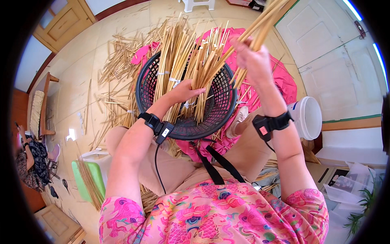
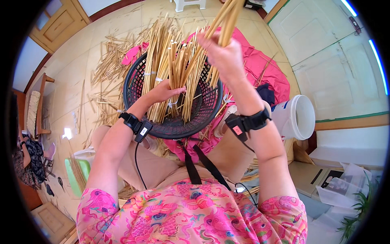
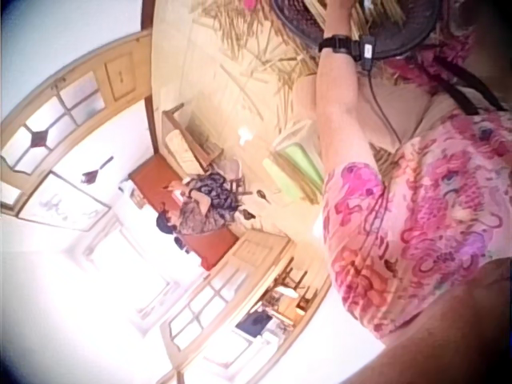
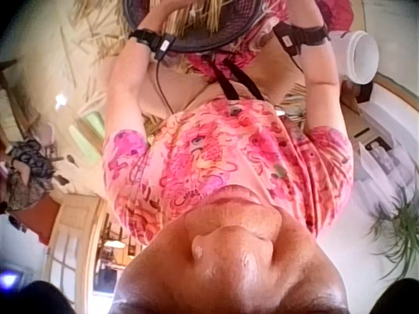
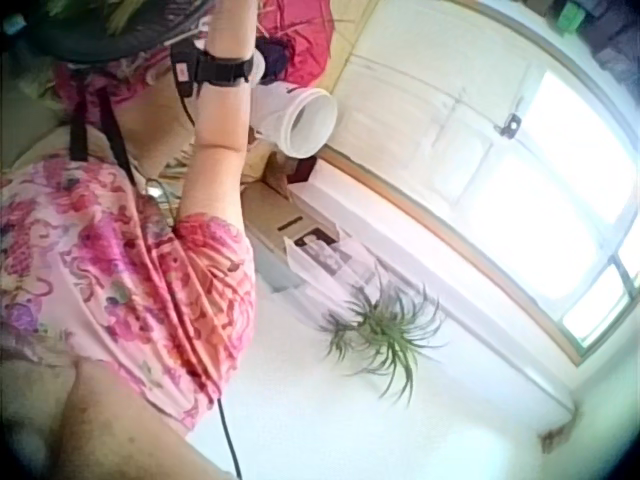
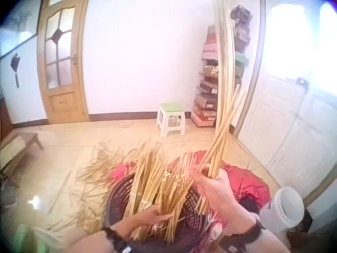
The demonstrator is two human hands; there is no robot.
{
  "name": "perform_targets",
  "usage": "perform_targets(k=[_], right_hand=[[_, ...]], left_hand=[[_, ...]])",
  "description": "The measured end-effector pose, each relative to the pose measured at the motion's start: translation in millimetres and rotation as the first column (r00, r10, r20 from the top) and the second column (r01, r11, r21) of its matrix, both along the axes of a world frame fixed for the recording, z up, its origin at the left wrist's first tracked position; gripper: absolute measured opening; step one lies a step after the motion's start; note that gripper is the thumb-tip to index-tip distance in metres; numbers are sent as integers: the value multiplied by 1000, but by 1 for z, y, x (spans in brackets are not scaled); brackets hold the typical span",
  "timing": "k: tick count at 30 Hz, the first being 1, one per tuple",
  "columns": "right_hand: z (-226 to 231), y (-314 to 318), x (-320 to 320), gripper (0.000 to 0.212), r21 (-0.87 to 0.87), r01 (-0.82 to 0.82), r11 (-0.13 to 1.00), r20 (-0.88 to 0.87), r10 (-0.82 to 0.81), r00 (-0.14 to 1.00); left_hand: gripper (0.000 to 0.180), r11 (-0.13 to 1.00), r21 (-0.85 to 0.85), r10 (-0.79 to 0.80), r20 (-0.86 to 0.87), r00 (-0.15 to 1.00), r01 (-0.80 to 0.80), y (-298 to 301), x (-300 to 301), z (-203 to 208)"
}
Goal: The person sorts bamboo sticks by hand, gathering them into bundles and placing them into a black plastic basket.
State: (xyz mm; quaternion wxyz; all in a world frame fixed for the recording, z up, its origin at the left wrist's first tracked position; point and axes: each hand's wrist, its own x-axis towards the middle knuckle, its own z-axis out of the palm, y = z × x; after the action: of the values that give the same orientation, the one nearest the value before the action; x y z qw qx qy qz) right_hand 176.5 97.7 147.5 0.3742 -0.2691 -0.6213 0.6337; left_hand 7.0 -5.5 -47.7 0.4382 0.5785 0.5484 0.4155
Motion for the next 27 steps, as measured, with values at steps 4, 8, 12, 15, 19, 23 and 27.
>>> perform_targets(k=[4,8,12,15,19,23,27], right_hand=[[-32,-3,2,15,-93,-60,994,158,74,985],[-23,-8,-3,17,-10,-52,999,269,52,962],[12,1,-3,14,64,-3,998,170,-8,985],[57,17,5,13,186,63,981,14,-66,998],[119,43,31,20,240,48,970,-256,15,967],[157,62,78,22,291,133,947,-92,-111,990],[145,44,101,24,445,288,848,70,-353,933]], left_hand=[[30,995,99,-7,-77,997,15,4,-3,-8],[31,992,123,22,-101,995,-9,3,-4,-12],[23,996,89,31,-144,989,-18,2,-6,-11],[19,997,29,67,-53,996,-65,-1,-6,-12],[25,995,-37,99,22,995,-98,-1,-5,-3],[27,995,-52,84,-25,996,-85,0,-9,0],[29,995,-88,53,17,998,-51,0,-7,1]])
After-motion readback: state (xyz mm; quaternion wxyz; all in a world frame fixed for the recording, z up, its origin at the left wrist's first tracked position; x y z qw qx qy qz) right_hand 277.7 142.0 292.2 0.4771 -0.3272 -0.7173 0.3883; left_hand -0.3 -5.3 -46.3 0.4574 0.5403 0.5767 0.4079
